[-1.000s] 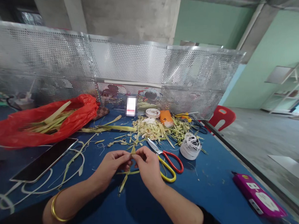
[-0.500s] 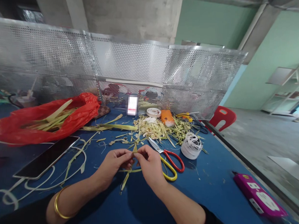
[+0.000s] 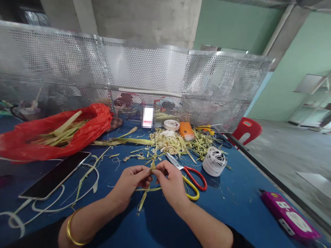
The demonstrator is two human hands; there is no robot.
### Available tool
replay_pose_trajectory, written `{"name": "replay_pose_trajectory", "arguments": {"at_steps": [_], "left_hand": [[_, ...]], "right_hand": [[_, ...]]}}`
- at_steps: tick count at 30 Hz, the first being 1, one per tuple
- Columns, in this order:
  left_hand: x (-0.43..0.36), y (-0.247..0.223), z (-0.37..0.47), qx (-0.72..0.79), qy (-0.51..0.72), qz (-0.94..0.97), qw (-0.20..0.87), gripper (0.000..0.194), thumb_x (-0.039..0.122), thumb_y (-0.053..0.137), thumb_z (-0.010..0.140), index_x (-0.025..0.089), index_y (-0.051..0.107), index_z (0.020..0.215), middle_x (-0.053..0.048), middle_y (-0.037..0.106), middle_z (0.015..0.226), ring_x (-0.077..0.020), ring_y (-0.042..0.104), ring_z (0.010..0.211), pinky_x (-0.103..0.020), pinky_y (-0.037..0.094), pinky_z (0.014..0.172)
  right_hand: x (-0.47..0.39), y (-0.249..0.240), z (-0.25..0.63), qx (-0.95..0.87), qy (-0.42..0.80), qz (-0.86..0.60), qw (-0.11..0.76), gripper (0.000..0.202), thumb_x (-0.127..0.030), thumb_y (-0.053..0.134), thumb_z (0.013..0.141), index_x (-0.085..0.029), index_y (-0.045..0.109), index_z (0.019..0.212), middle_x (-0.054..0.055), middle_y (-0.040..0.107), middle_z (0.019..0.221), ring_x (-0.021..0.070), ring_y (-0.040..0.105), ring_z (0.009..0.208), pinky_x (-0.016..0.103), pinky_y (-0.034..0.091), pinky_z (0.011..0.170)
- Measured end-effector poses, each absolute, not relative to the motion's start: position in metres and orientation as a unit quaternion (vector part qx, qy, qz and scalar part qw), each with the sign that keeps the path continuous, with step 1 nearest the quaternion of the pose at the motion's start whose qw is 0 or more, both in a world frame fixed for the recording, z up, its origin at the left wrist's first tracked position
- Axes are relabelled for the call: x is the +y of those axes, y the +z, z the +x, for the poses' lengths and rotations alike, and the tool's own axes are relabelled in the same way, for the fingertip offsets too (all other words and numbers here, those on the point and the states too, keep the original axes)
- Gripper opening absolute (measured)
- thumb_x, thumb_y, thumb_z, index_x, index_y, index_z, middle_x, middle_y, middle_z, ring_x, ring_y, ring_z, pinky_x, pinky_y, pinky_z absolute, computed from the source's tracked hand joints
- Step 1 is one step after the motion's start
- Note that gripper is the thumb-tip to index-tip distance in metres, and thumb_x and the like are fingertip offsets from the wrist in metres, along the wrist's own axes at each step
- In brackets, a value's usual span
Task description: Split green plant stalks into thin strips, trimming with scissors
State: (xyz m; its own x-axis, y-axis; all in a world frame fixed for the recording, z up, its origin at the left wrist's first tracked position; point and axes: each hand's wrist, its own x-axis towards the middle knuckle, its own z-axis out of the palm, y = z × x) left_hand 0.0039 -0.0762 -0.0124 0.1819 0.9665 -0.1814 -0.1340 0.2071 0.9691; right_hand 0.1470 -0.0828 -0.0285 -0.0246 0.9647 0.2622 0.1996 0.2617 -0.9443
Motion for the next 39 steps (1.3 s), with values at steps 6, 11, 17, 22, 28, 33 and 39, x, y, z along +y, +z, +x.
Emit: {"name": "replay_pose_trajectory", "arguments": {"at_steps": [6, 11, 17, 22, 28, 33, 39], "left_hand": [[-0.077, -0.012, 0.0032, 0.468, 0.434, 0.432, 0.637, 0.03, 0.041, 0.072, 0.061, 0.012, 0.065, 0.064, -0.001, 0.06, 0.059, -0.0085, 0.051, 0.049, -0.022, 0.042, 0.053], [-0.0818, -0.0081, 0.0009, 0.457, 0.435, 0.43, 0.646, 0.029, 0.04, 0.072, 0.062, 0.012, 0.065, 0.063, 0.0, 0.059, 0.059, -0.0084, 0.051, 0.051, -0.022, 0.043, 0.057], [-0.0809, -0.0092, -0.0003, 0.438, 0.451, 0.43, 0.649, 0.025, 0.036, 0.072, 0.062, 0.012, 0.065, 0.062, -0.001, 0.06, 0.058, -0.0083, 0.05, 0.051, -0.021, 0.042, 0.055], [-0.0761, -0.013, 0.0005, 0.444, 0.45, 0.435, 0.642, 0.026, 0.037, 0.071, 0.062, 0.012, 0.065, 0.063, -0.001, 0.06, 0.058, -0.0091, 0.051, 0.051, -0.022, 0.042, 0.055], [-0.0772, -0.0057, 0.0005, 0.463, 0.439, 0.511, 0.576, 0.024, 0.036, 0.067, 0.065, 0.011, 0.068, 0.063, -0.002, 0.061, 0.055, -0.01, 0.05, 0.052, -0.022, 0.042, 0.055], [-0.0773, -0.0081, 0.0009, 0.479, 0.418, 0.494, 0.593, 0.022, 0.035, 0.066, 0.066, 0.013, 0.068, 0.063, -0.002, 0.064, 0.059, -0.0114, 0.055, 0.055, -0.023, 0.045, 0.059], [-0.0732, -0.0097, -0.002, 0.503, 0.388, 0.413, 0.652, 0.024, 0.033, 0.071, 0.064, 0.012, 0.065, 0.075, -0.006, 0.07, 0.068, -0.0143, 0.063, 0.06, -0.025, 0.048, 0.062]], "right_hand": [[-0.0828, -0.0288, 0.1471, -0.634, 0.331, -0.482, 0.506, 0.018, -0.032, 0.059, 0.082, -0.02, 0.053, 0.069, -0.003, 0.053, 0.06, 0.0128, 0.05, 0.056, 0.025, 0.041, 0.055], [-0.0844, -0.028, 0.1472, -0.641, 0.334, -0.476, 0.501, 0.016, -0.03, 0.058, 0.082, -0.02, 0.054, 0.071, -0.003, 0.053, 0.062, 0.0128, 0.051, 0.057, 0.025, 0.041, 0.056], [-0.0863, -0.0222, 0.1487, -0.632, 0.392, -0.436, 0.508, 0.013, -0.028, 0.056, 0.084, -0.02, 0.055, 0.075, -0.003, 0.056, 0.066, 0.0133, 0.055, 0.06, 0.026, 0.045, 0.06], [-0.0866, -0.022, 0.1474, -0.615, 0.405, -0.449, 0.507, 0.01, -0.026, 0.057, 0.083, -0.019, 0.056, 0.077, -0.002, 0.059, 0.066, 0.0129, 0.056, 0.06, 0.025, 0.046, 0.06], [-0.0886, -0.0265, 0.148, -0.623, 0.351, -0.485, 0.503, 0.011, -0.025, 0.057, 0.082, -0.018, 0.056, 0.073, -0.002, 0.056, 0.065, 0.0121, 0.056, 0.057, 0.024, 0.045, 0.056], [-0.0857, -0.029, 0.1498, -0.621, 0.394, -0.495, 0.464, 0.014, -0.025, 0.055, 0.083, -0.019, 0.053, 0.071, -0.003, 0.054, 0.062, 0.0124, 0.055, 0.055, 0.023, 0.045, 0.053], [-0.0834, -0.0305, 0.151, -0.663, 0.326, -0.509, 0.441, 0.012, -0.021, 0.054, 0.083, -0.019, 0.055, 0.071, 0.0, 0.058, 0.067, 0.0135, 0.056, 0.061, 0.024, 0.045, 0.058]]}}
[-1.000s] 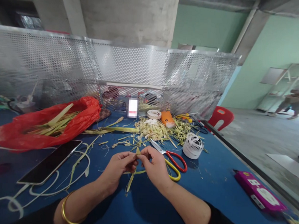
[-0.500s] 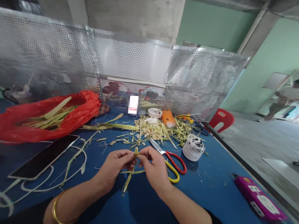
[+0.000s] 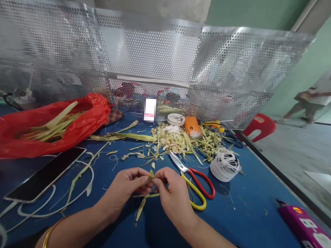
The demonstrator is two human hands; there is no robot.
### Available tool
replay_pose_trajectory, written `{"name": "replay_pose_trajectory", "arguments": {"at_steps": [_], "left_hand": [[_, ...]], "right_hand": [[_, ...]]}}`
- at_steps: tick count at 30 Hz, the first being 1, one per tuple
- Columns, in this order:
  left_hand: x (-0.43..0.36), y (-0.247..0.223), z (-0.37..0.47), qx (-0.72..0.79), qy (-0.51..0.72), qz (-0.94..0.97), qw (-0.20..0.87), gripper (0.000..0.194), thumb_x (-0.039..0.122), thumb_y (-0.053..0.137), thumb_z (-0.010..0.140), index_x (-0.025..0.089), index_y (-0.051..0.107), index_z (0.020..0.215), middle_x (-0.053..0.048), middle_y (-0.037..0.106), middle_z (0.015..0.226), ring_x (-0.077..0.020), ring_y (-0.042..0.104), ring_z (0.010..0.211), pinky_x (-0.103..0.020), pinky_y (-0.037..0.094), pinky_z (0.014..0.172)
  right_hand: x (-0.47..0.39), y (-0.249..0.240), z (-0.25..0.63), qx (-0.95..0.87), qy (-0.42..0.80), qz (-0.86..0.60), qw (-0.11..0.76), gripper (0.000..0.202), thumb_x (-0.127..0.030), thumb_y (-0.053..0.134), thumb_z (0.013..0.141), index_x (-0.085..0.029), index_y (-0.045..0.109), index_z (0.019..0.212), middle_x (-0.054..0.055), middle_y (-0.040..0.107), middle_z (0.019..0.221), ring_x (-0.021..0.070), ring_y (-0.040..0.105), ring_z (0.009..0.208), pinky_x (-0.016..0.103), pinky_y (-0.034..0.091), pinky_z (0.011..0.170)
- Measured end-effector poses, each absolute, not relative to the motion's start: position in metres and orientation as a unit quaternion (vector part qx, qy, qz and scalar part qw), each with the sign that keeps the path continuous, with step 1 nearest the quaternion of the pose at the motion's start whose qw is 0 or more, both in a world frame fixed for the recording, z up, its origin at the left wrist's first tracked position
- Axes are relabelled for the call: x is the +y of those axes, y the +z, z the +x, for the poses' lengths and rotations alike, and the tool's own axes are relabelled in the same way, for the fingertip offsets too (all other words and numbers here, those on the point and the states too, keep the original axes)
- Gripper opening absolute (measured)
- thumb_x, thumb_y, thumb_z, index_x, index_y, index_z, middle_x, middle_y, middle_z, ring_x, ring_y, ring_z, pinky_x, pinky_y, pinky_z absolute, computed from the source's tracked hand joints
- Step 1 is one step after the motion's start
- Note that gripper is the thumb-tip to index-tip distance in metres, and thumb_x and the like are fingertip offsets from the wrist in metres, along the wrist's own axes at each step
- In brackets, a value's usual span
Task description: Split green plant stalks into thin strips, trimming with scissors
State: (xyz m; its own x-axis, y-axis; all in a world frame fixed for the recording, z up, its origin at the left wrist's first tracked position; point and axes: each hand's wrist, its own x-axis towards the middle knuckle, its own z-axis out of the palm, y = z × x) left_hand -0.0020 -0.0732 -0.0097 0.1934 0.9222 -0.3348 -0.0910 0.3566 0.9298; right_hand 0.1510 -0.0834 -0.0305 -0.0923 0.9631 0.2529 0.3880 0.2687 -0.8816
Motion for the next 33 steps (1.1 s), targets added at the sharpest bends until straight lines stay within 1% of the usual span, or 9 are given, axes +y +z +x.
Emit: {"name": "replay_pose_trajectory", "arguments": {"at_steps": [5, 10, 13, 17, 22, 26, 29, 31, 33], "left_hand": [[-0.0709, -0.0086, -0.0054, 0.493, 0.386, 0.4, 0.669, 0.023, 0.031, 0.073, 0.066, 0.012, 0.065, 0.075, -0.006, 0.07, 0.067, -0.0113, 0.062, 0.06, -0.022, 0.048, 0.063], [-0.0683, -0.0131, -0.005, 0.485, 0.388, 0.399, 0.674, 0.022, 0.03, 0.074, 0.067, 0.012, 0.063, 0.074, -0.004, 0.069, 0.064, -0.0104, 0.061, 0.058, -0.02, 0.048, 0.061], [-0.0671, -0.0148, -0.0028, 0.482, 0.395, 0.402, 0.671, 0.02, 0.029, 0.072, 0.068, 0.012, 0.062, 0.074, -0.004, 0.068, 0.064, -0.0098, 0.06, 0.056, -0.02, 0.048, 0.059], [-0.0656, -0.0142, 0.0011, 0.478, 0.39, 0.397, 0.68, 0.017, 0.026, 0.069, 0.068, 0.013, 0.06, 0.074, -0.004, 0.068, 0.063, -0.0096, 0.059, 0.053, -0.021, 0.048, 0.057], [-0.0671, -0.013, 0.0026, 0.474, 0.389, 0.404, 0.679, 0.011, 0.02, 0.066, 0.067, 0.014, 0.057, 0.071, -0.002, 0.066, 0.059, -0.0091, 0.058, 0.052, -0.021, 0.048, 0.057], [-0.0695, -0.0117, -0.0003, 0.458, 0.382, 0.435, 0.675, 0.011, 0.018, 0.066, 0.066, 0.015, 0.056, 0.07, -0.003, 0.067, 0.061, -0.0104, 0.06, 0.054, -0.023, 0.05, 0.059], [-0.0702, -0.0092, -0.0028, 0.447, 0.385, 0.421, 0.689, 0.012, 0.017, 0.065, 0.066, 0.016, 0.054, 0.07, -0.002, 0.066, 0.06, -0.0099, 0.059, 0.052, -0.023, 0.049, 0.058], [-0.0702, -0.0079, -0.0039, 0.437, 0.392, 0.389, 0.71, 0.011, 0.016, 0.064, 0.066, 0.016, 0.054, 0.071, 0.0, 0.065, 0.058, -0.0088, 0.057, 0.051, -0.021, 0.048, 0.057], [-0.0702, -0.0078, -0.0047, 0.423, 0.397, 0.354, 0.734, 0.011, 0.014, 0.063, 0.066, 0.016, 0.053, 0.071, 0.0, 0.064, 0.058, -0.0083, 0.056, 0.05, -0.021, 0.048, 0.057]], "right_hand": [[-0.0831, -0.0304, 0.1477, -0.632, 0.366, -0.508, 0.456, 0.011, -0.021, 0.055, 0.082, -0.019, 0.055, 0.071, -0.001, 0.057, 0.066, 0.0131, 0.055, 0.06, 0.024, 0.045, 0.058], [-0.0798, -0.0279, 0.1435, -0.565, 0.455, -0.495, 0.478, 0.012, -0.024, 0.059, 0.079, -0.018, 0.055, 0.069, -0.003, 0.056, 0.062, 0.0122, 0.055, 0.057, 0.023, 0.045, 0.056], [-0.0791, -0.0268, 0.1432, -0.526, 0.496, -0.488, 0.489, 0.012, -0.025, 0.061, 0.076, -0.017, 0.055, 0.069, -0.003, 0.058, 0.06, 0.0111, 0.055, 0.055, 0.022, 0.046, 0.054], [-0.0792, -0.0273, 0.1461, -0.501, 0.518, -0.497, 0.483, 0.013, -0.026, 0.064, 0.074, -0.016, 0.057, 0.068, -0.001, 0.062, 0.061, 0.0114, 0.057, 0.055, 0.023, 0.046, 0.057], [-0.08, -0.0286, 0.1483, -0.497, 0.53, -0.503, 0.468, 0.016, -0.028, 0.065, 0.073, -0.016, 0.057, 0.068, -0.002, 0.06, 0.06, 0.0107, 0.056, 0.054, 0.023, 0.044, 0.057], [-0.0829, -0.0279, 0.146, -0.515, 0.517, -0.504, 0.462, 0.018, -0.03, 0.064, 0.074, -0.016, 0.056, 0.066, -0.003, 0.056, 0.057, 0.0092, 0.052, 0.049, 0.022, 0.042, 0.051], [-0.0847, -0.0271, 0.1464, -0.543, 0.493, -0.498, 0.463, 0.017, -0.031, 0.06, 0.079, -0.016, 0.056, 0.07, -0.003, 0.056, 0.06, 0.0103, 0.053, 0.05, 0.023, 0.043, 0.052], [-0.0854, -0.0266, 0.1487, -0.583, 0.435, -0.493, 0.478, 0.011, -0.028, 0.058, 0.081, -0.017, 0.058, 0.08, -0.001, 0.058, 0.067, 0.0113, 0.056, 0.054, 0.024, 0.046, 0.054], [-0.086, -0.0264, 0.1518, -0.648, 0.332, -0.476, 0.493, 0.008, -0.023, 0.057, 0.083, -0.019, 0.058, 0.09, 0.001, 0.059, 0.078, 0.0127, 0.058, 0.062, 0.026, 0.048, 0.06]]}}
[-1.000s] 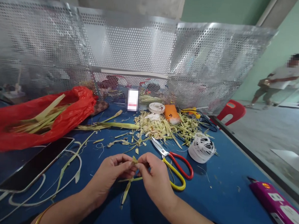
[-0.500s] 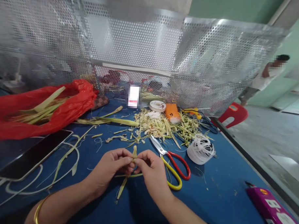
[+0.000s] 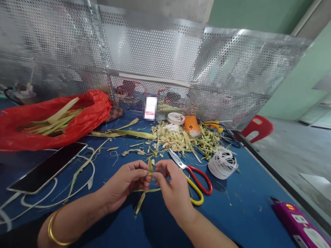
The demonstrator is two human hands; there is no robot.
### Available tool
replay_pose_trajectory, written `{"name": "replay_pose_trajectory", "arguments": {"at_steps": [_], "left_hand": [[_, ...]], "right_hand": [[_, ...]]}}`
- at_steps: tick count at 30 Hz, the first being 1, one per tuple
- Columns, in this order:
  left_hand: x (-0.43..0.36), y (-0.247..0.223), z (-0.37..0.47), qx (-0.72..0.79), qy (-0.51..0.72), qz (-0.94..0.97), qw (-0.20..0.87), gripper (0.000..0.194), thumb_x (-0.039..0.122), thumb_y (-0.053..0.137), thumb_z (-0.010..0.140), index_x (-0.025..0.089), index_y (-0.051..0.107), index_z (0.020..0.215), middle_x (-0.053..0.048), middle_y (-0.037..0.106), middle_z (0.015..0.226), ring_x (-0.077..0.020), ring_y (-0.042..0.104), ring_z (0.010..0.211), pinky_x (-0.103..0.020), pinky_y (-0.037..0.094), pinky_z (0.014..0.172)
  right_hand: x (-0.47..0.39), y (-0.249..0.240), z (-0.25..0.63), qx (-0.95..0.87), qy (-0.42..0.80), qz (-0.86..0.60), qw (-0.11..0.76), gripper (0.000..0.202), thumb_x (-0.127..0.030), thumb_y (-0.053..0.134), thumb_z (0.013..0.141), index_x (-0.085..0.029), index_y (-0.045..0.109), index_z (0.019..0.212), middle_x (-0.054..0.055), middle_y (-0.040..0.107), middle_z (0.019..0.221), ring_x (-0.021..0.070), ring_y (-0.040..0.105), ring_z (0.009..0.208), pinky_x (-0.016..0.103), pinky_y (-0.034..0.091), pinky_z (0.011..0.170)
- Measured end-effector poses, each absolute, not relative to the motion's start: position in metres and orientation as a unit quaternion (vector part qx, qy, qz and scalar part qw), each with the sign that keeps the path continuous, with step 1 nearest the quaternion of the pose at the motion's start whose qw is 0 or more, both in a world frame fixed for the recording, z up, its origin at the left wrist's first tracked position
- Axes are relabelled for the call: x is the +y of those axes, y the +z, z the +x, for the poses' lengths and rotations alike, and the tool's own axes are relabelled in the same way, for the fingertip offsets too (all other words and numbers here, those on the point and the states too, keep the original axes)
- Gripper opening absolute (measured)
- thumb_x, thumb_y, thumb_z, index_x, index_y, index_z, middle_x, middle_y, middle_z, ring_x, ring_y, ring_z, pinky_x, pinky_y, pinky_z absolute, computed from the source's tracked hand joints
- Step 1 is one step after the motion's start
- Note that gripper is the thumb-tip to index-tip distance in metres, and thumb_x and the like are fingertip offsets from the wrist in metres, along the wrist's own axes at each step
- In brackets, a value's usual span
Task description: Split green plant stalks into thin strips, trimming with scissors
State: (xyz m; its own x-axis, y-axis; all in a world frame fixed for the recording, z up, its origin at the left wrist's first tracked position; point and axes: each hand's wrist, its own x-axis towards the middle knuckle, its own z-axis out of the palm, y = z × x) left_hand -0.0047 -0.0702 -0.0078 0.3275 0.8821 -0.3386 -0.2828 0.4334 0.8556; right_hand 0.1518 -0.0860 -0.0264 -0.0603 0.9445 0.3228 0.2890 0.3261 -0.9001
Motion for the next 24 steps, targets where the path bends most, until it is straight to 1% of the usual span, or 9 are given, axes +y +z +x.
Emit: {"name": "replay_pose_trajectory", "arguments": {"at_steps": [2, 4, 7, 11, 14, 17, 22, 24], "left_hand": [[-0.0703, -0.0084, -0.0052, 0.409, 0.399, 0.325, 0.754, 0.011, 0.013, 0.063, 0.066, 0.016, 0.053, 0.071, 0.0, 0.063, 0.058, -0.0082, 0.054, 0.05, -0.021, 0.048, 0.056], [-0.0705, -0.009, -0.0055, 0.403, 0.399, 0.296, 0.769, 0.01, 0.012, 0.062, 0.067, 0.016, 0.053, 0.07, 0.0, 0.061, 0.057, -0.0077, 0.052, 0.049, -0.021, 0.047, 0.055], [-0.0712, -0.0097, -0.0058, 0.405, 0.395, 0.261, 0.782, 0.01, 0.01, 0.062, 0.067, 0.016, 0.055, 0.071, 0.001, 0.06, 0.057, -0.0072, 0.051, 0.048, -0.02, 0.046, 0.052], [-0.0732, -0.01, -0.0057, 0.39, 0.386, 0.257, 0.795, 0.007, 0.012, 0.062, 0.068, 0.015, 0.058, 0.073, 0.0, 0.06, 0.059, -0.0075, 0.053, 0.05, -0.02, 0.048, 0.054], [-0.0749, -0.0087, -0.0049, 0.384, 0.384, 0.291, 0.788, 0.004, 0.015, 0.064, 0.068, 0.014, 0.06, 0.069, 0.0, 0.061, 0.06, -0.0077, 0.054, 0.051, -0.021, 0.049, 0.057], [-0.0757, -0.0064, -0.0038, 0.402, 0.393, 0.338, 0.755, 0.008, 0.019, 0.067, 0.067, 0.013, 0.061, 0.067, -0.001, 0.063, 0.06, -0.0089, 0.057, 0.052, -0.021, 0.049, 0.059], [-0.0769, -0.0027, -0.0016, 0.433, 0.422, 0.435, 0.668, 0.013, 0.025, 0.07, 0.066, 0.013, 0.066, 0.069, -0.005, 0.069, 0.064, -0.0134, 0.063, 0.061, -0.022, 0.049, 0.063], [-0.0782, -0.0019, -0.0007, 0.44, 0.422, 0.467, 0.64, 0.014, 0.026, 0.07, 0.066, 0.013, 0.068, 0.069, -0.005, 0.07, 0.065, -0.0148, 0.064, 0.063, -0.024, 0.05, 0.063]], "right_hand": [[-0.0864, -0.0265, 0.1543, -0.714, 0.229, -0.447, 0.488, 0.011, -0.016, 0.054, 0.084, -0.021, 0.059, 0.094, 0.003, 0.059, 0.086, 0.0145, 0.059, 0.072, 0.027, 0.049, 0.066], [-0.0866, -0.0271, 0.1553, -0.755, 0.169, -0.424, 0.47, 0.015, -0.013, 0.05, 0.087, -0.022, 0.06, 0.092, 0.004, 0.058, 0.088, 0.0156, 0.059, 0.079, 0.028, 0.048, 0.07], [-0.0864, -0.0288, 0.1549, -0.772, 0.141, -0.414, 0.462, 0.017, -0.011, 0.048, 0.088, -0.022, 0.06, 0.091, 0.004, 0.056, 0.086, 0.015, 0.058, 0.078, 0.027, 0.048, 0.069], [-0.0869, -0.0292, 0.1548, -0.776, 0.12, -0.405, 0.468, 0.016, -0.011, 0.05, 0.088, -0.022, 0.061, 0.091, 0.004, 0.057, 0.086, 0.0144, 0.058, 0.076, 0.026, 0.049, 0.068], [-0.0885, -0.0267, 0.1549, -0.776, 0.11, -0.406, 0.47, 0.015, -0.012, 0.05, 0.088, -0.021, 0.062, 0.089, 0.004, 0.058, 0.085, 0.0147, 0.058, 0.075, 0.027, 0.049, 0.068], [-0.0904, -0.0231, 0.1542, -0.763, 0.12, -0.415, 0.48, 0.014, -0.013, 0.051, 0.088, -0.021, 0.062, 0.084, 0.003, 0.059, 0.081, 0.0145, 0.059, 0.072, 0.026, 0.049, 0.066], [-0.0917, -0.0211, 0.1527, -0.723, 0.18, -0.446, 0.496, 0.013, -0.015, 0.054, 0.085, -0.02, 0.059, 0.075, 0.002, 0.059, 0.074, 0.0146, 0.057, 0.067, 0.027, 0.047, 0.063], [-0.0913, -0.0217, 0.1517, -0.702, 0.212, -0.445, 0.513, 0.013, -0.015, 0.055, 0.084, -0.02, 0.058, 0.072, 0.003, 0.06, 0.075, 0.0155, 0.058, 0.071, 0.028, 0.048, 0.066]]}}
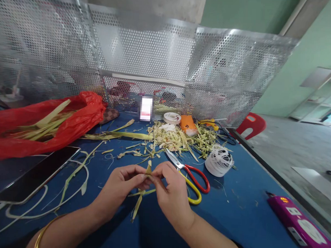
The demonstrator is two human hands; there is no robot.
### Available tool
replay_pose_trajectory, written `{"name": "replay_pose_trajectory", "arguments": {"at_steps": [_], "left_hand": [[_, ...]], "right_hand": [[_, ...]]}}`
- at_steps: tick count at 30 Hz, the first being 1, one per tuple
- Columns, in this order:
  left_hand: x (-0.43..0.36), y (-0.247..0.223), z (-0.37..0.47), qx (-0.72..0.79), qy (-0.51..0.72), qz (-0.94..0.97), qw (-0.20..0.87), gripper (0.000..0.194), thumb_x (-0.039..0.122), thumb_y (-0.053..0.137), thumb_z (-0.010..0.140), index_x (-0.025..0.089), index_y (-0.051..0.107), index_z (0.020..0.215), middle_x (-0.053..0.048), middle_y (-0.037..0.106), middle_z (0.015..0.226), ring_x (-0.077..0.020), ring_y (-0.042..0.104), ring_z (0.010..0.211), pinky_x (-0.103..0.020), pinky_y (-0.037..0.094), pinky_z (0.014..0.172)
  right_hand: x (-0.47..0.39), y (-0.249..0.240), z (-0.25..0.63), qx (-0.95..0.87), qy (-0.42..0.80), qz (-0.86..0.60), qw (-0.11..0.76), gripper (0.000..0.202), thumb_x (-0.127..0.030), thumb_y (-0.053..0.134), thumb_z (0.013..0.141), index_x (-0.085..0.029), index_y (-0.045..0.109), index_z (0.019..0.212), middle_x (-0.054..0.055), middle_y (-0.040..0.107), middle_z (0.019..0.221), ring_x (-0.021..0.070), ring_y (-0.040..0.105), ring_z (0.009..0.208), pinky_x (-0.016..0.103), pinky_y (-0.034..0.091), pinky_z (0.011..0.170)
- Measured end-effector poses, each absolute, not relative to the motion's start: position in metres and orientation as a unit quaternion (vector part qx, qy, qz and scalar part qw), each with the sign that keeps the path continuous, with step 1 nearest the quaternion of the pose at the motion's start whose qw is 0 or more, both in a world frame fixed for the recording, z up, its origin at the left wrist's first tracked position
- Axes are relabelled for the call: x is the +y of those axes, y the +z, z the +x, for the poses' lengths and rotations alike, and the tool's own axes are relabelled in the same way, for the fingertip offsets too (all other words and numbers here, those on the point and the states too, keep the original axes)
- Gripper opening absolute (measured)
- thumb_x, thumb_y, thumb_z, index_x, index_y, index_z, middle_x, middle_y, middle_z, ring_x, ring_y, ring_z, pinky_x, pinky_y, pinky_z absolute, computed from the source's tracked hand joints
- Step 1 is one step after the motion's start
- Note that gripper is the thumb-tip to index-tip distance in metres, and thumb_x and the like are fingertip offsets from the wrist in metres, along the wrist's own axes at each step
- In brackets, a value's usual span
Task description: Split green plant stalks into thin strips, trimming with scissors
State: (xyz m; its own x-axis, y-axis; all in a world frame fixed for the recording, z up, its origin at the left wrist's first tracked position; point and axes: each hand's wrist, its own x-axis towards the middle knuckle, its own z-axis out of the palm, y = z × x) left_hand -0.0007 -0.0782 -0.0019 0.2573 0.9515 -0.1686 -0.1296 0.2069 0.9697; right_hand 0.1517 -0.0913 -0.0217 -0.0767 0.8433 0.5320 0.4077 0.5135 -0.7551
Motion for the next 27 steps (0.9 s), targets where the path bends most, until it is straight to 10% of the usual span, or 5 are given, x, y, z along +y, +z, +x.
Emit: {"name": "replay_pose_trajectory", "arguments": {"at_steps": [12, 27], "left_hand": [[-0.0798, -0.0022, 0.0014, 0.471, 0.414, 0.516, 0.584, 0.012, 0.026, 0.066, 0.069, 0.014, 0.067, 0.065, -0.004, 0.067, 0.057, -0.0122, 0.058, 0.054, -0.023, 0.047, 0.059], [-0.079, -0.0058, -0.004, 0.417, 0.388, 0.377, 0.73, 0.014, 0.025, 0.068, 0.068, 0.013, 0.063, 0.063, -0.002, 0.062, 0.059, -0.0089, 0.053, 0.052, -0.019, 0.042, 0.052]], "right_hand": [[-0.087, -0.0243, 0.1483, -0.592, 0.356, -0.482, 0.539, 0.019, -0.017, 0.061, 0.077, -0.02, 0.057, 0.095, -0.001, 0.062, 0.071, 0.0125, 0.059, 0.064, 0.025, 0.05, 0.061], [-0.0891, -0.0223, 0.1543, -0.755, 0.1, -0.412, 0.5, 0.013, -0.015, 0.056, 0.085, -0.022, 0.066, 0.083, 0.004, 0.063, 0.08, 0.015, 0.061, 0.073, 0.027, 0.051, 0.067]]}}
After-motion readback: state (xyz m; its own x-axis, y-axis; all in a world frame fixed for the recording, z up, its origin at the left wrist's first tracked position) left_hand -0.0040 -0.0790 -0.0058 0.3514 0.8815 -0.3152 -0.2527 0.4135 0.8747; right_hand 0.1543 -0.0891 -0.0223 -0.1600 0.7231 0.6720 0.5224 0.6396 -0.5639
